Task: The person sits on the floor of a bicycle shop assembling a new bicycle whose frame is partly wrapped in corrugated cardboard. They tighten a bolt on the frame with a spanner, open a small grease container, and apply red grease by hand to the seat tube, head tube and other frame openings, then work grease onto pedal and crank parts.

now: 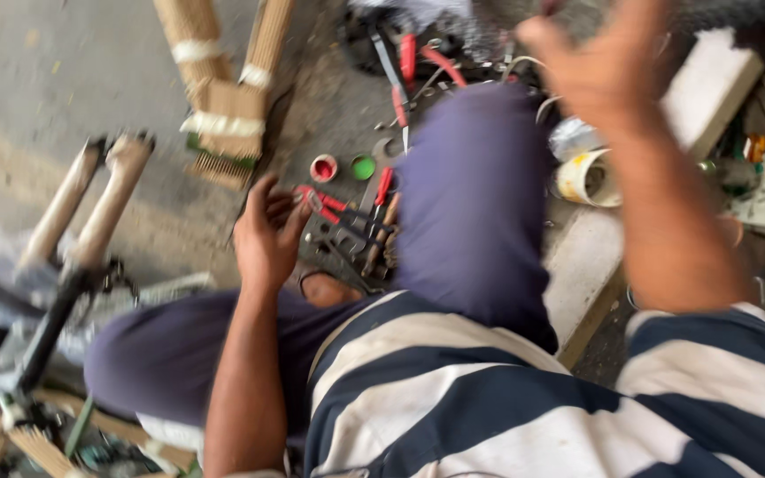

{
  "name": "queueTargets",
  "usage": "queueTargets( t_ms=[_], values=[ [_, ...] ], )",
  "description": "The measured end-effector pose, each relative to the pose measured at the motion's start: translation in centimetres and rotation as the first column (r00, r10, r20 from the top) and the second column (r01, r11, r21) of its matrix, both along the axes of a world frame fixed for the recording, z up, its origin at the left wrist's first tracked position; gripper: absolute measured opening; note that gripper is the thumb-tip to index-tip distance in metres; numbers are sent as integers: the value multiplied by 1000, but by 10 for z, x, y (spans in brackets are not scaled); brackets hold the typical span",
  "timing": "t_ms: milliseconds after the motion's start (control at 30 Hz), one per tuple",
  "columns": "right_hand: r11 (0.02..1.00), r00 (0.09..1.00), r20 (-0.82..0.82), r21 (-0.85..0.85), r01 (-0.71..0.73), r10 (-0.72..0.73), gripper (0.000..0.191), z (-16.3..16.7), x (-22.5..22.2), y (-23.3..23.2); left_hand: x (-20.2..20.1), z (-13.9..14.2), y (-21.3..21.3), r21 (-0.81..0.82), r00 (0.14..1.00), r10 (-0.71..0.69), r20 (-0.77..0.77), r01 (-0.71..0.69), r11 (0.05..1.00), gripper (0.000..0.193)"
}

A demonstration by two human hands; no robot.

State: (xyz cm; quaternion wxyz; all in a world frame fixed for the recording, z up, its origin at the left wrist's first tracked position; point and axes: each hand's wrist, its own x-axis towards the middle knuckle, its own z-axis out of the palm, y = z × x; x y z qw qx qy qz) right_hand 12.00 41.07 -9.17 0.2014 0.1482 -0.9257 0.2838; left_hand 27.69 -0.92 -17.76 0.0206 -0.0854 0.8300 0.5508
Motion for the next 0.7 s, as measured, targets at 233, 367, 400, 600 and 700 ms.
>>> queueTargets(
  t_ms=[233, 367, 400, 600, 700],
  values=[
    [968, 945, 277, 129, -215, 173, 70, -231, -5, -27, -6, -68, -2, -451, 984, -54, 169, 126, 884, 40],
    [948, 842, 530, 308, -84, -98, 57, -291, 4, -25, -8, -82, -2, -417, 954, 37, 298, 95, 904, 39],
    [948, 863, 496, 310, -76, -93, 58, -296, 5, -24, -10, -83, -2, -426, 950, 31, 312, 111, 898, 39],
    [991, 927, 374, 131, -38, -14, 72, -306, 8, -7, -30, -85, 8, -445, 926, 21, 378, 161, 881, 41],
    [996, 913, 403, 76, 35, -63, 74, -304, 9, 16, -36, -86, 14, -448, 919, 14, 394, 179, 876, 41]
  ],
)
